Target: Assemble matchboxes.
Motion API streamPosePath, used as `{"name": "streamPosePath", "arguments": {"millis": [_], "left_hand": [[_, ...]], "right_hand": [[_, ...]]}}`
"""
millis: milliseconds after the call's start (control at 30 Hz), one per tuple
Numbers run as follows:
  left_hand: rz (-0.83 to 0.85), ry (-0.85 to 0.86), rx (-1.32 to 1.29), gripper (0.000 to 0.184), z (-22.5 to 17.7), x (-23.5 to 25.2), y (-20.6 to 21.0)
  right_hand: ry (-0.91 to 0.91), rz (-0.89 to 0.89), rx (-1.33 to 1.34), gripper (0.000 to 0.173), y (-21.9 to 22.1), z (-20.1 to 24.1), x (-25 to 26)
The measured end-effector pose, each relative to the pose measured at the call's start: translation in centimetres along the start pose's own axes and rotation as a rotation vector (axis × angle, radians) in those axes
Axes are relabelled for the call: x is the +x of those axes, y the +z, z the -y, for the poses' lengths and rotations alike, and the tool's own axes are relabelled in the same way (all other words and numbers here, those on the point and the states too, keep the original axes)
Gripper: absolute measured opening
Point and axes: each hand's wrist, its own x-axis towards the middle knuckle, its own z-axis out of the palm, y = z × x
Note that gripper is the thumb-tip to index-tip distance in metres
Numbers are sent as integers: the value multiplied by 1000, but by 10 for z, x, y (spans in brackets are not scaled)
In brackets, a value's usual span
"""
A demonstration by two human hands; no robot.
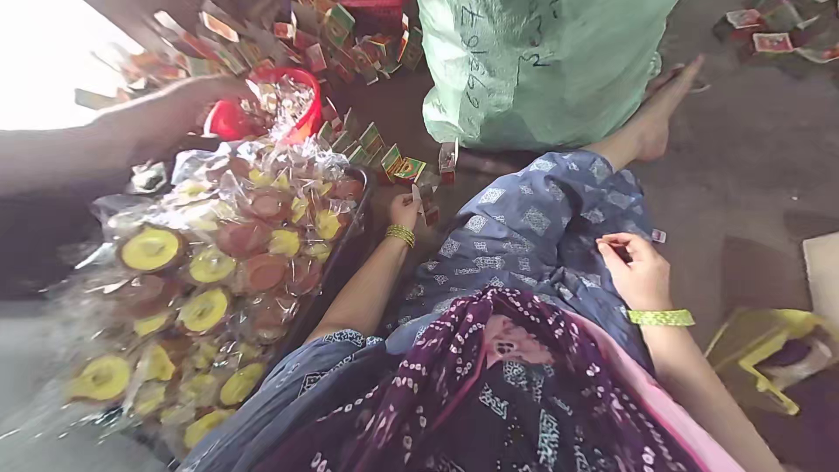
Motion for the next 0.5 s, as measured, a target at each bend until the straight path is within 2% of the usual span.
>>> {"name": "streamPosePath", "arguments": {"millis": [67, 167, 267, 367, 500], "left_hand": [[5, 84, 5, 33, -4, -6, -3], [-9, 342, -89, 26, -24, -27, -6], [133, 549, -299, 27, -67, -62, -12], [343, 718, -404, 26, -116, -101, -15], [688, 820, -441, 28, -154, -137, 12]], "right_hand": [[-4, 2, -20, 25, -1, 1, 0], [-45, -12, -40, 23, -1, 1, -2], [-80, 14, 33, 29, -1, 14, -8], [-91, 87, 225, 45, -2, 46, -10], [-200, 149, 392, 82, -8, 87, -7]]}}
